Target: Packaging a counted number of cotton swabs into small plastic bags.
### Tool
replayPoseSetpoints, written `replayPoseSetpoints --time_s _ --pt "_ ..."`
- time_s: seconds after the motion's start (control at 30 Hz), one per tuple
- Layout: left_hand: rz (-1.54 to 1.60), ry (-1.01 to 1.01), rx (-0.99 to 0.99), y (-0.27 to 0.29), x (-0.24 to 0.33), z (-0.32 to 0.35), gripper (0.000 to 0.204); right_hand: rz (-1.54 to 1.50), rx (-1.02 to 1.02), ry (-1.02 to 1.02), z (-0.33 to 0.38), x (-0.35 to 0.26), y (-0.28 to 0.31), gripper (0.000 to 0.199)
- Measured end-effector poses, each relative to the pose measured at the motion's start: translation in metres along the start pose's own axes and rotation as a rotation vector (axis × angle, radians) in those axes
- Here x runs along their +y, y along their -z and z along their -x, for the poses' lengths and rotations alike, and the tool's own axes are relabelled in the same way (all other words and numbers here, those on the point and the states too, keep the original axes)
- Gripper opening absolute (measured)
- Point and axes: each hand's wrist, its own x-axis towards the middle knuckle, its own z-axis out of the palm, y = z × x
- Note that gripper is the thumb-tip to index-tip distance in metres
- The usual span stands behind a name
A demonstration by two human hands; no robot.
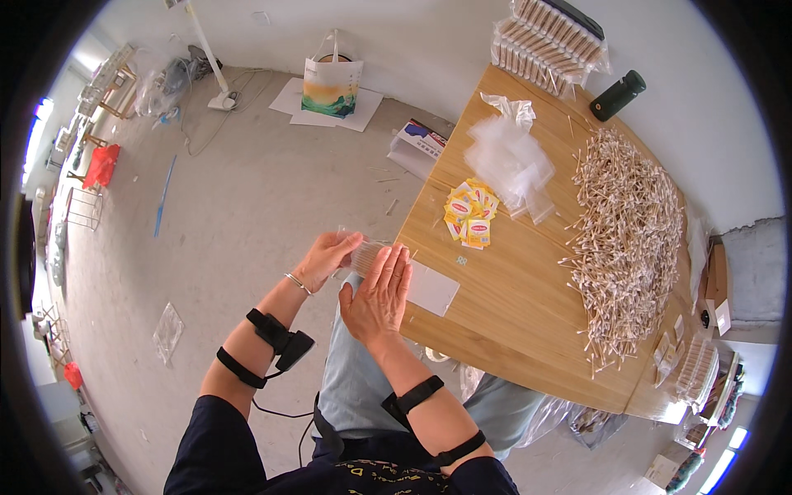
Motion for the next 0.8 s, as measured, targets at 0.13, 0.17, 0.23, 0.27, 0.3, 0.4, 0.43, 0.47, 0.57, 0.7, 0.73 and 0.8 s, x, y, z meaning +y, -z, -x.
replayPoseSetpoints --time_s 0.13,0.17,0.23,0.27,0.3,0.4,0.43,0.47,0.57,0.7,0.73,0.8 --pt "-0.147 -0.128 0.048 -0.016 0.001 0.001 0.033 0.030 0.028 0.019 -0.001 -0.002 -0.002 0.092" --pt "-0.156 -0.143 0.094 -0.017 0.000 0.001 0.031 0.041 0.022 0.022 -0.001 -0.003 -0.001 0.092" --pt "-0.146 -0.134 0.114 -0.017 -0.008 -0.004 0.029 0.054 0.014 0.042 -0.002 -0.004 -0.001 0.092" --pt "-0.138 -0.125 0.135 -0.017 -0.012 -0.006 0.028 0.066 0.006 0.061 -0.002 -0.004 0.000 0.091" --pt "-0.137 -0.124 0.133 -0.019 -0.012 -0.006 0.028 0.068 0.006 0.060 -0.002 -0.002 0.000 0.091" --pt "-0.144 -0.130 0.176 -0.022 -0.016 -0.005 0.027 0.015 0.007 0.081 -0.001 0.003 0.002 0.089" --pt "-0.171 -0.160 0.212 -0.020 -0.020 -0.007 0.030 -0.007 0.042 0.016 0.002 0.005 0.004 0.088" --pt "-0.198 -0.190 0.249 -0.018 -0.024 -0.008 0.032 -0.029 0.077 -0.048 0.005 0.007 0.005 0.087" --pt "-0.248 -0.184 0.247 -0.023 -0.022 -0.010 0.033 0.101 0.047 -0.071 0.014 0.020 0.011 0.089" --pt "-0.218 -0.244 0.276 -0.026 -0.025 -0.012 0.032 0.161 -0.044 -0.040 0.013 0.020 0.015 0.090" --pt "-0.242 -0.220 0.252 -0.027 -0.022 -0.012 0.029 0.168 -0.036 -0.049 0.012 0.020 0.015 0.090" --pt "-0.264 -0.200 0.216 -0.026 -0.022 -0.009 0.025 0.208 -0.053 -0.024 0.013 0.017 0.013 0.091"
